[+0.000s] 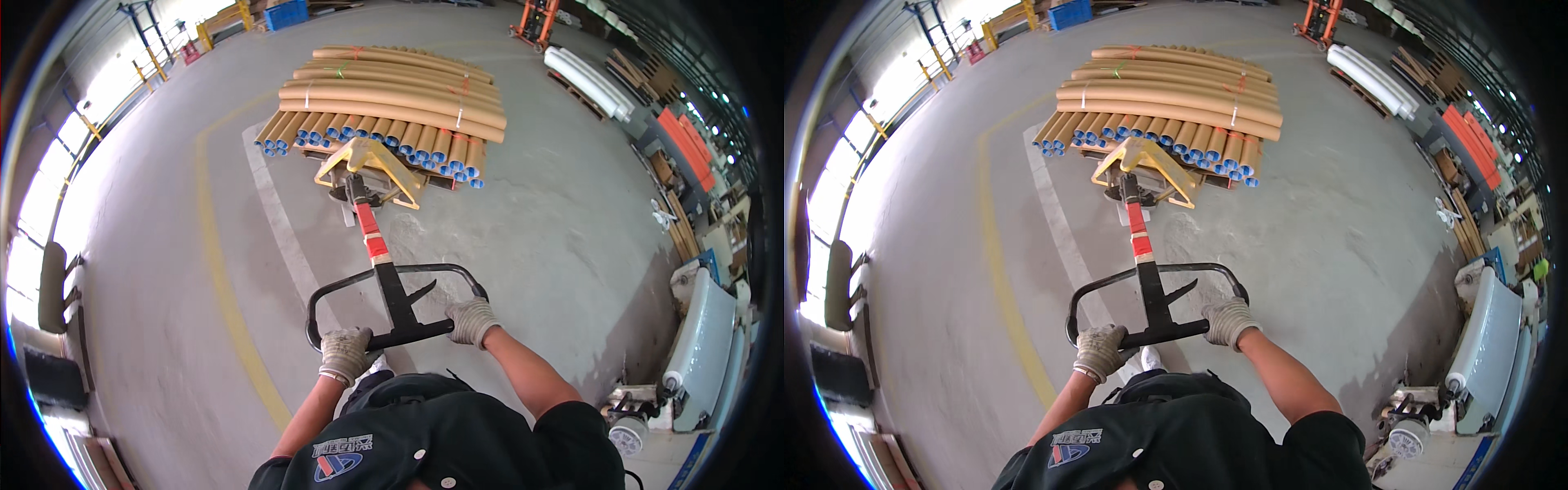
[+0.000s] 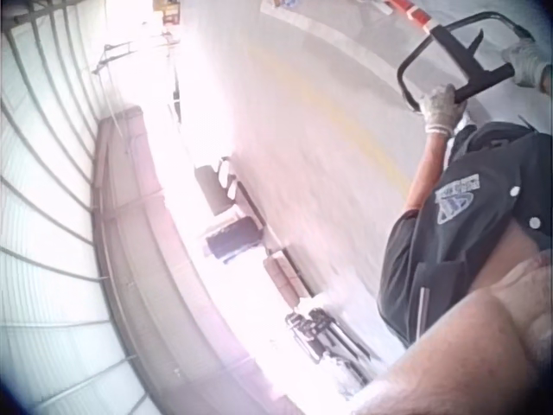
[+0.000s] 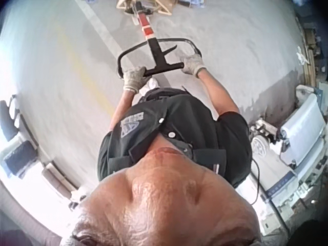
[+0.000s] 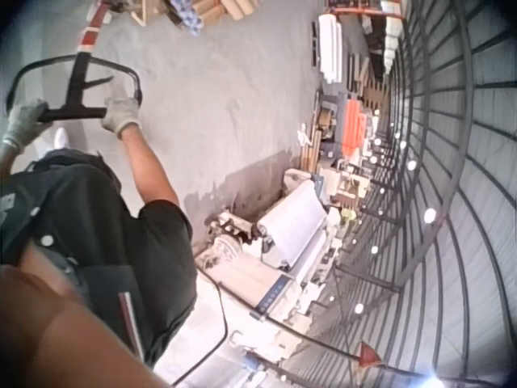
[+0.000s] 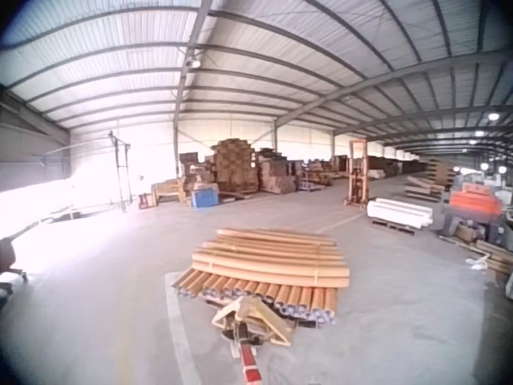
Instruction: Using a manual pallet jack and a manual forklift/stacker to move rolls of material and pallets of tubes in a warehouse.
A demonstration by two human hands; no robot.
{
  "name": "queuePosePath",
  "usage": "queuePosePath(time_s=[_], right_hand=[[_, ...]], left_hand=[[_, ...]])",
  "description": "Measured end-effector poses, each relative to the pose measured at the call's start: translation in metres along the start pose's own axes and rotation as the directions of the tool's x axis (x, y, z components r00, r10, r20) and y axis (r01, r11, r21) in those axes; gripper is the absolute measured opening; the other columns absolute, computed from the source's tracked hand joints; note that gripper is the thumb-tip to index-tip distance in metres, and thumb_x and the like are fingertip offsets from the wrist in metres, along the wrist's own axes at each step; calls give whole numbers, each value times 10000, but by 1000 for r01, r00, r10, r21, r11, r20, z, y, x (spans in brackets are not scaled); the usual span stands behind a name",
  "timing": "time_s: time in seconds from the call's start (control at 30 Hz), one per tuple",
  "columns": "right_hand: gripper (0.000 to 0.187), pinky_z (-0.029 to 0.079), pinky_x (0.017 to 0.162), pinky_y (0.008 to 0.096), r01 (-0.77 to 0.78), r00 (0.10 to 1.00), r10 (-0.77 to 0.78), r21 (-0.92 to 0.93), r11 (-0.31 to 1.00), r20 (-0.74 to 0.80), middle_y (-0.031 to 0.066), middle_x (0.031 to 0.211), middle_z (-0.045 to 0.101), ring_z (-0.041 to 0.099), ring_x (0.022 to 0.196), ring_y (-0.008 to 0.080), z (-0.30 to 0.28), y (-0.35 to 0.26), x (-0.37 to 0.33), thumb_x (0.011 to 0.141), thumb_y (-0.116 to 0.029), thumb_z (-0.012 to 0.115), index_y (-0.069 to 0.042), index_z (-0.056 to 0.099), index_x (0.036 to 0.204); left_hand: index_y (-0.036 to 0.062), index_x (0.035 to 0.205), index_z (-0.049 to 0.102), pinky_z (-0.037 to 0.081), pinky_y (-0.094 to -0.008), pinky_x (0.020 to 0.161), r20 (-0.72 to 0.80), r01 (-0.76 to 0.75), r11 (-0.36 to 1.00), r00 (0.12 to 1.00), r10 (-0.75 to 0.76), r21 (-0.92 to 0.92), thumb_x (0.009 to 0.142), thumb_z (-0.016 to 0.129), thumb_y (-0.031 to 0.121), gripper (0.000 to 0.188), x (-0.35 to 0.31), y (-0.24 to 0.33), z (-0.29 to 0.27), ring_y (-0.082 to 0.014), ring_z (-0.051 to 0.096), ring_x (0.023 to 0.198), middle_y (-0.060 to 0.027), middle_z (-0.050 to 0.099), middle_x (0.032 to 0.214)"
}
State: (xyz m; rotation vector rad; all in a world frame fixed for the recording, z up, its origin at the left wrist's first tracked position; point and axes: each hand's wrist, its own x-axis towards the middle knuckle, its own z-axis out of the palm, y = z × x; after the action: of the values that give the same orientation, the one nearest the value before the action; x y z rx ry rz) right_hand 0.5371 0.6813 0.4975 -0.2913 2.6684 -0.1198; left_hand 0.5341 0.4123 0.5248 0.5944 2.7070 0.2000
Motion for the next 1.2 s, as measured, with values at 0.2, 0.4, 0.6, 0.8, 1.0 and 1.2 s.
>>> queuePosePath(time_s=[0.2,0.4,0.6,0.8,1.0,1.2], right_hand=[[240,424,743,423,13,1000,-12,18,1000,-17,118,741,632,619,748,294,-14,9,-10,648,-303,583,-112,609,793],[271,432,746,421,-24,999,26,81,996,-20,126,801,647,626,770,292,-20,9,-16,655,-217,563,-103,628,892],[291,432,678,419,28,1000,-27,141,990,-13,102,742,638,624,730,280,-43,-4,-46,608,-250,600,-107,625,860],[257,441,671,426,-37,999,40,122,992,-19,113,712,629,618,707,301,-51,-27,-65,617,-244,596,-121,623,841],[238,452,708,432,-110,988,120,108,988,-93,116,726,629,614,721,303,-108,-46,-104,632,-277,609,-104,608,796],[229,471,673,425,25,819,-13,13,1000,-574,124,680,606,604,674,303,-158,-40,-146,623,-289,614,-92,595,738]], left_hand=[[144,769,625,429,-423,628,-81,25,999,997,-22,36,708,599,480,342,4,16,-5,-267,604,716,-70,611,744],[148,764,615,414,-428,652,-35,52,998,998,-51,40,696,610,473,333,0,22,-26,-270,602,725,-67,606,733],[156,747,614,426,-430,641,-28,9,995,1000,-6,98,673,644,464,318,-18,25,-47,-269,602,711,-63,611,720],[138,761,610,424,-415,672,12,-68,990,998,67,121,676,658,463,339,-34,14,-63,-262,593,746,-57,606,753],[143,899,605,417,-421,669,-77,-255,967,964,256,30,700,632,441,360,-64,10,-124,-270,589,746,-66,602,766],[114,954,600,397,-394,663,-527,-421,900,743,412,111,613,733,351,435,-101,13,-181,-279,535,678,-69,572,742]])
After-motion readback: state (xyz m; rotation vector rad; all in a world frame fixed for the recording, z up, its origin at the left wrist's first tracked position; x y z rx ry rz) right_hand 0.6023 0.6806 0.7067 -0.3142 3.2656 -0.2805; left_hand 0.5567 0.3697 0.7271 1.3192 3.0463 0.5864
